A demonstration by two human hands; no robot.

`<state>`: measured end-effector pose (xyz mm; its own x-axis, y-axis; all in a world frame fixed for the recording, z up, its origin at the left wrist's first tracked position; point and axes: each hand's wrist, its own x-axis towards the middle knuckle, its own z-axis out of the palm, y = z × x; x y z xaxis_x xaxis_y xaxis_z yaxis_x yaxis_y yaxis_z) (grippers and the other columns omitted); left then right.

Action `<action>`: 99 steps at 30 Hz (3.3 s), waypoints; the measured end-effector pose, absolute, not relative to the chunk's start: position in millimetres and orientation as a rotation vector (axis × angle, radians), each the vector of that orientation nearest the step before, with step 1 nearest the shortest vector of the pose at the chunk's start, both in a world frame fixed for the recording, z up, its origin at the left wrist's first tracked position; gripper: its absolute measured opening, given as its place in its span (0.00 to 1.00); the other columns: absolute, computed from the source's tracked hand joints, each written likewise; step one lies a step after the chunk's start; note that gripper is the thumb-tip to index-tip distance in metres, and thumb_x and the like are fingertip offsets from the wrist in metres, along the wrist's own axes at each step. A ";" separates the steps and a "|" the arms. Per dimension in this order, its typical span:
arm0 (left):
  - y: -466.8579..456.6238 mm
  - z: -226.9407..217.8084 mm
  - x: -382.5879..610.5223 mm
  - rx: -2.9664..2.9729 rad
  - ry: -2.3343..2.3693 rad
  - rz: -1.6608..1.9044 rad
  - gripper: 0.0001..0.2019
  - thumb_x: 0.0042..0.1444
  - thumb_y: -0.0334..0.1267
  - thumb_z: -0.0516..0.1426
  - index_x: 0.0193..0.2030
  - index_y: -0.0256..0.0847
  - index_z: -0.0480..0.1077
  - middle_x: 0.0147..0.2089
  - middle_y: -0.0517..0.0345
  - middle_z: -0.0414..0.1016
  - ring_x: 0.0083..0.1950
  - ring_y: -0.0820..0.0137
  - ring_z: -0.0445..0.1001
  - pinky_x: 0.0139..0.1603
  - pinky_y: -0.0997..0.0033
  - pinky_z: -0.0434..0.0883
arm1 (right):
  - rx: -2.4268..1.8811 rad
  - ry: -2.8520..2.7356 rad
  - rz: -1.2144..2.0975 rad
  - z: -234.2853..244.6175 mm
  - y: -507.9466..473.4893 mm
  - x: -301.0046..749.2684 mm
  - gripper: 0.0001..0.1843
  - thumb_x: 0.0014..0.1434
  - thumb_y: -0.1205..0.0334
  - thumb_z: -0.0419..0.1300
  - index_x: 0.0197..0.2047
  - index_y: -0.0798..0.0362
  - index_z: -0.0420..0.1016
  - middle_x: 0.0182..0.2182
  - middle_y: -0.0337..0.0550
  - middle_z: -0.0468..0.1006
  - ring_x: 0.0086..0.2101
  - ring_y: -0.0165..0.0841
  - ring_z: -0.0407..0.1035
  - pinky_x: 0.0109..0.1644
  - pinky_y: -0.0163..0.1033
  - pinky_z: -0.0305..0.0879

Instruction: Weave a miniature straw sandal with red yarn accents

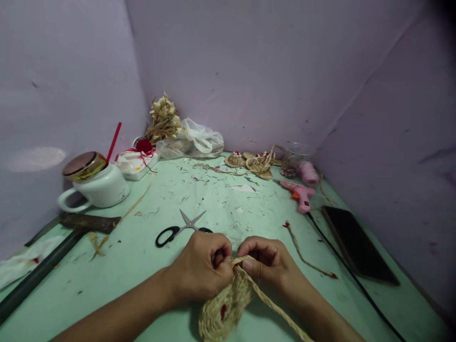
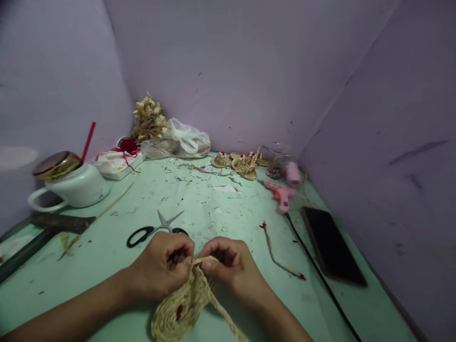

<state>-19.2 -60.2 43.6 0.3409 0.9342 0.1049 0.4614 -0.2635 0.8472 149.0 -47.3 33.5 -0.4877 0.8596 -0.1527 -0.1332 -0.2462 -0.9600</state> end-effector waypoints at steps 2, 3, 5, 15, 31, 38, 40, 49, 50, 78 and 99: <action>-59.8 42.6 -17.5 1.820 1.245 0.817 0.04 0.41 0.28 0.50 0.20 0.36 0.63 0.16 0.67 0.55 0.19 0.81 0.53 0.18 0.80 0.52 | -0.927 -1.293 1.826 31.7 -46.5 150.2 0.13 0.42 0.57 0.65 0.27 0.57 0.72 0.20 0.37 0.70 0.21 0.24 0.61 0.24 0.30 0.55; -59.2 42.8 -17.8 1.763 1.226 0.790 0.04 0.42 0.29 0.51 0.21 0.36 0.64 0.17 0.67 0.56 0.19 0.81 0.54 0.18 0.80 0.52 | -0.926 -1.291 1.842 31.2 -45.6 151.2 0.13 0.43 0.57 0.65 0.27 0.57 0.72 0.19 0.37 0.70 0.21 0.24 0.61 0.24 0.30 0.55; -56.6 43.5 -20.1 1.582 1.127 0.696 0.04 0.45 0.33 0.52 0.25 0.36 0.65 0.18 0.66 0.59 0.19 0.80 0.58 0.18 0.80 0.55 | -0.932 -1.280 1.860 30.5 -43.1 153.6 0.13 0.43 0.57 0.65 0.28 0.58 0.72 0.20 0.38 0.71 0.20 0.24 0.62 0.24 0.30 0.56; -50.5 33.8 -13.5 1.156 0.969 0.613 0.15 0.49 0.48 0.53 0.24 0.36 0.61 0.12 0.65 0.62 0.11 0.81 0.58 0.12 0.82 0.54 | -0.942 -1.308 1.817 30.0 -42.0 150.8 0.13 0.41 0.58 0.66 0.27 0.58 0.71 0.20 0.38 0.72 0.22 0.25 0.64 0.26 0.32 0.58; -55.8 25.5 4.5 0.799 1.070 0.874 0.15 0.43 0.43 0.57 0.17 0.37 0.56 0.13 0.66 0.57 0.13 0.82 0.55 0.13 0.82 0.54 | -1.019 -1.202 1.682 27.2 -45.7 144.9 0.13 0.39 0.59 0.66 0.26 0.58 0.71 0.19 0.40 0.71 0.21 0.27 0.64 0.24 0.33 0.58; -52.1 23.3 -4.3 0.767 0.926 0.868 0.09 0.45 0.37 0.59 0.30 0.33 0.66 0.21 0.60 0.68 0.19 0.80 0.64 0.21 0.81 0.60 | -1.094 -1.060 1.661 26.0 -38.5 146.0 0.11 0.35 0.65 0.66 0.26 0.58 0.72 0.19 0.40 0.73 0.20 0.26 0.64 0.24 0.33 0.58; -51.6 20.3 -3.5 0.744 0.914 0.854 0.09 0.45 0.37 0.60 0.28 0.33 0.65 0.21 0.60 0.67 0.20 0.81 0.63 0.22 0.80 0.60 | -1.160 -1.006 1.647 26.1 -37.5 144.3 0.13 0.33 0.67 0.67 0.26 0.58 0.71 0.19 0.40 0.74 0.20 0.27 0.65 0.25 0.33 0.58; -56.0 17.5 7.2 0.680 0.915 0.984 0.11 0.46 0.39 0.59 0.26 0.36 0.60 0.21 0.64 0.61 0.22 0.79 0.59 0.25 0.77 0.56 | -0.990 -0.729 1.844 25.0 -47.1 136.3 0.09 0.38 0.65 0.64 0.24 0.59 0.70 0.18 0.40 0.72 0.21 0.29 0.65 0.27 0.35 0.58; -56.2 18.0 7.7 0.695 0.934 0.987 0.11 0.46 0.40 0.59 0.26 0.36 0.60 0.20 0.64 0.60 0.22 0.79 0.58 0.24 0.77 0.55 | -0.962 -0.729 1.860 24.2 -47.8 135.6 0.08 0.38 0.65 0.63 0.23 0.59 0.70 0.18 0.40 0.72 0.20 0.28 0.64 0.27 0.35 0.57; -52.5 23.8 5.5 0.738 0.894 0.868 0.10 0.46 0.41 0.57 0.25 0.38 0.60 0.21 0.64 0.62 0.20 0.79 0.61 0.21 0.79 0.59 | -0.994 -0.899 1.757 25.4 -46.4 138.3 0.09 0.41 0.62 0.63 0.23 0.57 0.68 0.16 0.37 0.68 0.18 0.26 0.61 0.23 0.32 0.56; -54.6 30.7 0.6 1.061 1.146 0.869 0.12 0.42 0.38 0.59 0.33 0.36 0.64 0.20 0.64 0.65 0.18 0.77 0.63 0.15 0.80 0.61 | -1.036 -0.985 1.742 21.1 -40.1 140.6 0.15 0.44 0.56 0.64 0.33 0.58 0.71 0.22 0.41 0.73 0.23 0.31 0.67 0.29 0.37 0.62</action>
<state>0.6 -54.6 30.7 0.2132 0.9373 -0.2757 -0.0121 0.2847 0.9585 140.6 -40.1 21.1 -0.2858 0.9276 -0.2404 -0.2721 -0.3191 -0.9078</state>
